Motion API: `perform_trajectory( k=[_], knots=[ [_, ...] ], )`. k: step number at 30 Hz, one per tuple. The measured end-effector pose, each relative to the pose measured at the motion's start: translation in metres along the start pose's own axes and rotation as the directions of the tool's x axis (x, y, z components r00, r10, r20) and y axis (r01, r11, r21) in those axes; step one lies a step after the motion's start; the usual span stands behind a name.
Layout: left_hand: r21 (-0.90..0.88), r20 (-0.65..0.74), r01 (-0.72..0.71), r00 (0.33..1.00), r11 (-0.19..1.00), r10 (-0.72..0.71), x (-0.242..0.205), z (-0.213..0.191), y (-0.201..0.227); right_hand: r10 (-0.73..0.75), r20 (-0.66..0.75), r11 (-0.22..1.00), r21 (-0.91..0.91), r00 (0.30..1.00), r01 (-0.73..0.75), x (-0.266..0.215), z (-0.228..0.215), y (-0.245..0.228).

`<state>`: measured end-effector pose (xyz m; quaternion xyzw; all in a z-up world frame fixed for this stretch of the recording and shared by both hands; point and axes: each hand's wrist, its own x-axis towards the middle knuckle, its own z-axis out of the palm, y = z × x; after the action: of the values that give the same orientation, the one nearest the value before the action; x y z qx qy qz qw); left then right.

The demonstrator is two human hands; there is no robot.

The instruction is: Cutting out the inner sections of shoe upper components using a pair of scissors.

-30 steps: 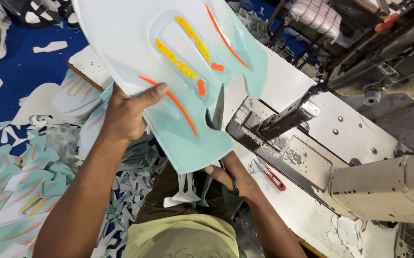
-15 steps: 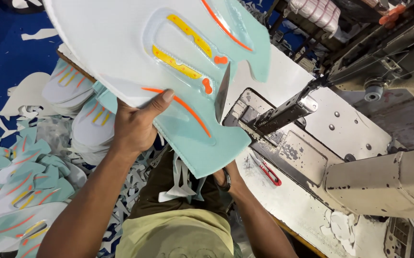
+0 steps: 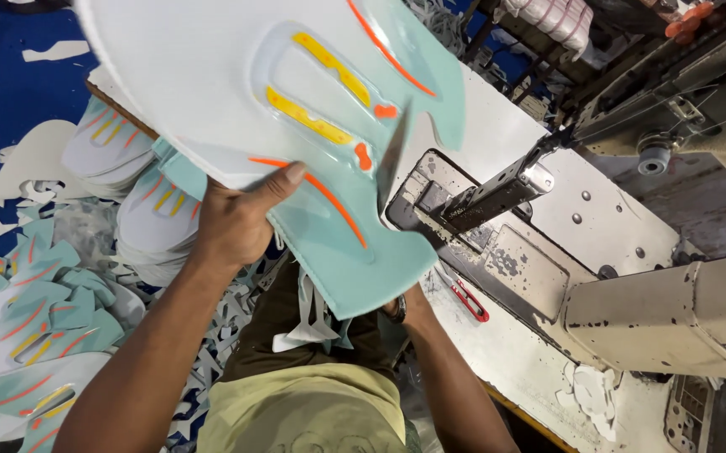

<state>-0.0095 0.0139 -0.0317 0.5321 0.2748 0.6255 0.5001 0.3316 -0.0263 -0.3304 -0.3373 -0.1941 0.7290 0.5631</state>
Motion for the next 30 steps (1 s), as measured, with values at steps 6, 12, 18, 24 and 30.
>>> perform_trajectory(
  k=[6,12,18,24,30],
  knots=[
    [-0.039,-0.026,0.033,0.999,0.999,-0.034,0.002,-0.002,-0.005,0.013,-0.043,1.0,0.017,0.999,-0.012,-0.005,0.053,-0.017],
    [0.013,0.028,0.06,0.998,0.998,-0.06,-0.001,-0.006,-0.008,-0.059,-0.095,0.953,-0.303,0.994,0.028,-0.022,0.131,-0.046],
    [-0.189,0.024,0.17,0.985,0.967,-0.168,0.011,-0.013,-0.009,-0.126,-0.101,0.828,-0.558,0.987,0.049,-0.048,0.218,-0.087],
    [-0.148,0.162,0.222,0.967,0.964,-0.198,0.036,-0.027,0.003,-0.166,0.516,0.182,-0.821,0.84,0.541,-0.088,0.256,-0.124],
    [-0.007,0.271,0.198,0.944,0.98,-0.188,0.052,-0.02,0.006,-0.092,0.433,0.291,-0.849,0.897,0.44,-0.096,0.257,-0.13]
  ],
)
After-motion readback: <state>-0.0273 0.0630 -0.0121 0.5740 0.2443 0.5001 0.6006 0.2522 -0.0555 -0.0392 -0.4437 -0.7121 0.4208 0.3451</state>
